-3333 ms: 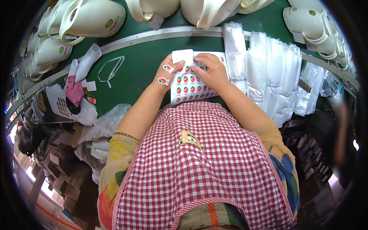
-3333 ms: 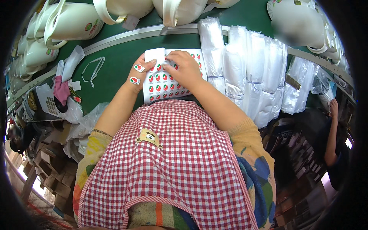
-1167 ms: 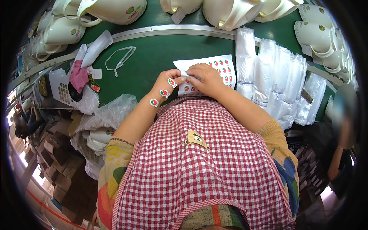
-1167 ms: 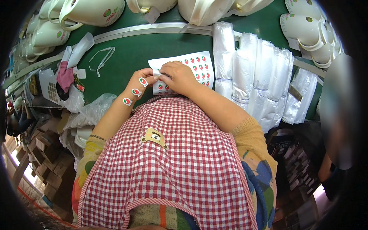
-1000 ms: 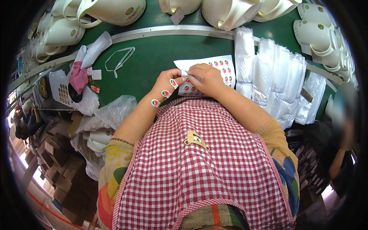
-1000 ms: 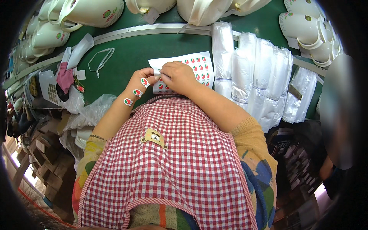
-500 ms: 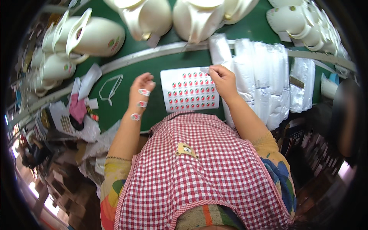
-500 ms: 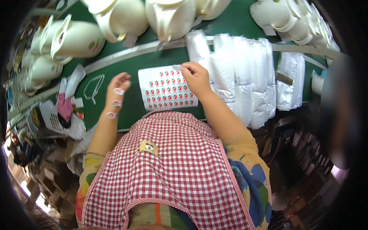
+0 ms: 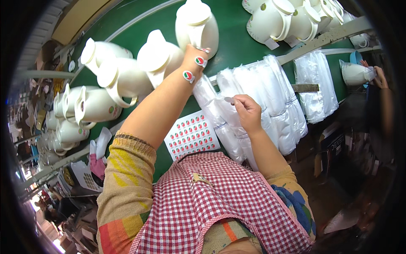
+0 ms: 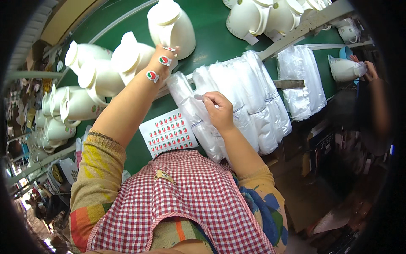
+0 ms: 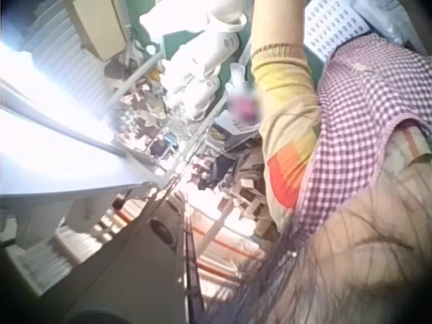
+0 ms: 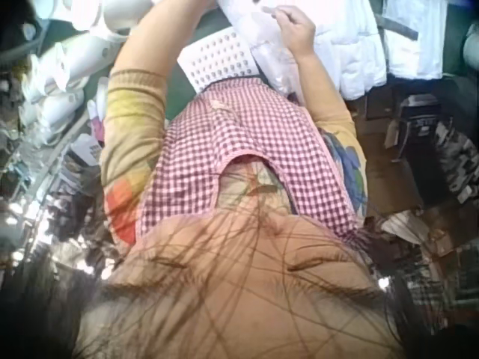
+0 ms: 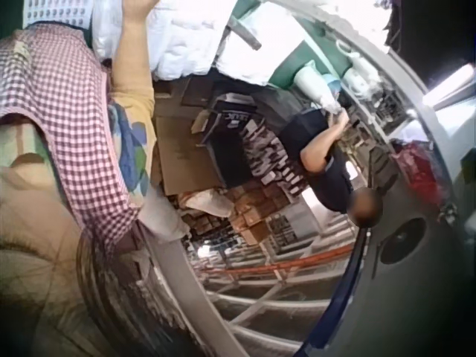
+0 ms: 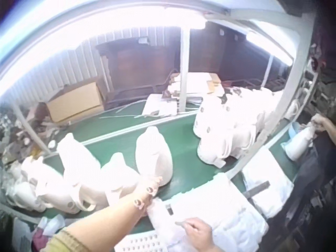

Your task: The person assembles white plastic pitchers by attaching lids and applying stickers. They handle multiple pitchers, place lids on each, and affix stickers to the sides before setting them aside.

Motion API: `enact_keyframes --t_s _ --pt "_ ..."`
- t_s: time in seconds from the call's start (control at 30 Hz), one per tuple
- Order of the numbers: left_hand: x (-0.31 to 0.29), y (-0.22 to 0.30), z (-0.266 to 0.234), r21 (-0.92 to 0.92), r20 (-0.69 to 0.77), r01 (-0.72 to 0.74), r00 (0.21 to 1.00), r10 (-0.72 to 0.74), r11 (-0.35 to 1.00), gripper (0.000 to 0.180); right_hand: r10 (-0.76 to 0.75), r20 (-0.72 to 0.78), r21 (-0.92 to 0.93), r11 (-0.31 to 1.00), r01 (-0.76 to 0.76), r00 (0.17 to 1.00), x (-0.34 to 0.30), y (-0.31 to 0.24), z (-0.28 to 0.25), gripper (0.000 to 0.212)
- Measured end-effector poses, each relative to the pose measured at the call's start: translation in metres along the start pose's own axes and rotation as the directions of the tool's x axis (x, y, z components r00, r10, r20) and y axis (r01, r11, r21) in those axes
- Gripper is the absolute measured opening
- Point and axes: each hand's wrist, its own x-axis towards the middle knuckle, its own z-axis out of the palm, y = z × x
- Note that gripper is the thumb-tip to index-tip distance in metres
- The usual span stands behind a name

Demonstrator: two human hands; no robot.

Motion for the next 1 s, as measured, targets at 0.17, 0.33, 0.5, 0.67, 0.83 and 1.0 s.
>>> enact_keyframes --t_s 0.17,0.33,0.5,0.67,0.83,1.0 --pt "0.037 0.032 0.006 0.039 0.311 -0.182 0.937 0.161 0.982 0.028 -0.045 -0.051 -0.002 0.999 0.045 0.998 0.027 0.006 -0.031 0.008" --pt "0.022 0.1 0.016 -0.288 0.363 -0.063 0.916 0.17 0.956 0.026 -0.095 -0.203 0.032 0.994 0.104 0.975 0.074 -0.018 -0.061 0.011" --pt "0.029 0.092 0.031 -0.304 0.39 0.001 0.912 0.124 0.953 0.027 -0.149 -0.112 0.005 0.989 0.15 0.982 0.112 -0.02 -0.056 0.016" --pt "0.05 0.082 0.042 -0.264 0.393 0.019 0.915 0.089 0.964 0.025 -0.191 0.482 -0.077 0.963 0.258 0.855 0.093 -0.036 -0.007 0.013" --pt "0.074 0.079 0.042 -0.348 0.367 0.074 0.928 0.064 0.935 0.027 -0.107 -0.04 -0.008 0.994 0.106 0.993 0.137 -0.002 -0.038 0.008" --pt "0.078 0.084 0.045 -0.324 0.379 0.092 0.924 0.04 0.942 0.028 -0.061 0.517 0.089 0.996 0.017 0.854 0.116 -0.018 0.001 0.012"
